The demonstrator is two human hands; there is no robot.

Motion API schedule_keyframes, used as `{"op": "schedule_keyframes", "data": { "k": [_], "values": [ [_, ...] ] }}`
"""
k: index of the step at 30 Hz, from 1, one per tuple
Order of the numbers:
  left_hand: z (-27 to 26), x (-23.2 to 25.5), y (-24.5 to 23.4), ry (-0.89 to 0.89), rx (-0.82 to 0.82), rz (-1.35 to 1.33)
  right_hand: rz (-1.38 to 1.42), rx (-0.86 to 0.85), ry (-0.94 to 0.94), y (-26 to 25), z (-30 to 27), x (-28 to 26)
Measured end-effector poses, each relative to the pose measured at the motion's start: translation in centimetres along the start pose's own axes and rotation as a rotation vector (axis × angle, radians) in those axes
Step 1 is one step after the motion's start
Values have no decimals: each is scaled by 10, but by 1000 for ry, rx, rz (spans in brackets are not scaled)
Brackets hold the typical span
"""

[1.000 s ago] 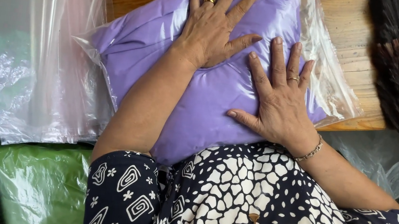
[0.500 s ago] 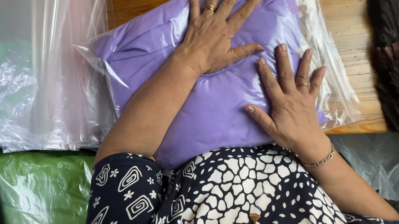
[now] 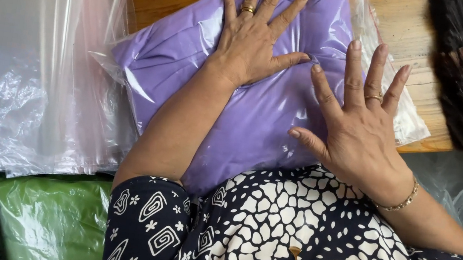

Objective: Folding a purple fabric item and placing it inside a clear plastic bag for packaging

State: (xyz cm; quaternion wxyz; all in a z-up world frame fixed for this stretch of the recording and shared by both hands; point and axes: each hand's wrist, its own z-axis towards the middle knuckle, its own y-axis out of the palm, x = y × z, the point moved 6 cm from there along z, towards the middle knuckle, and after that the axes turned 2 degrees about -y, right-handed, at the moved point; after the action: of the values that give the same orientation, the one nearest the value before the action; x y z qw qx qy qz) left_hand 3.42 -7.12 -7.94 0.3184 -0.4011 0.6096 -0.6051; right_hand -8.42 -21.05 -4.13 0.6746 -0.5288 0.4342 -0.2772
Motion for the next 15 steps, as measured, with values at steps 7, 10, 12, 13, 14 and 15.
{"op": "schedule_keyframes", "data": {
  "k": [7, 10, 12, 13, 14, 15],
  "values": [
    [0, 1, -2, 6, -2, -11, -38, 71, -177, -4, 24, -36],
    [1, -2, 1, -10, -8, -17, 22, 49, -106, 32, 31, -9],
    [2, -2, 0, -12, -29, -42, 27, 53, -100, 34, 26, -7],
    [2, -2, 1, -14, -54, -69, 35, 55, -92, 35, 23, -6],
    [2, -3, 3, -9, -61, -70, 39, 52, -85, 36, 23, -6],
    [2, -4, 4, -8, -57, -81, 46, 57, -88, 37, 22, -6]
  ]
}}
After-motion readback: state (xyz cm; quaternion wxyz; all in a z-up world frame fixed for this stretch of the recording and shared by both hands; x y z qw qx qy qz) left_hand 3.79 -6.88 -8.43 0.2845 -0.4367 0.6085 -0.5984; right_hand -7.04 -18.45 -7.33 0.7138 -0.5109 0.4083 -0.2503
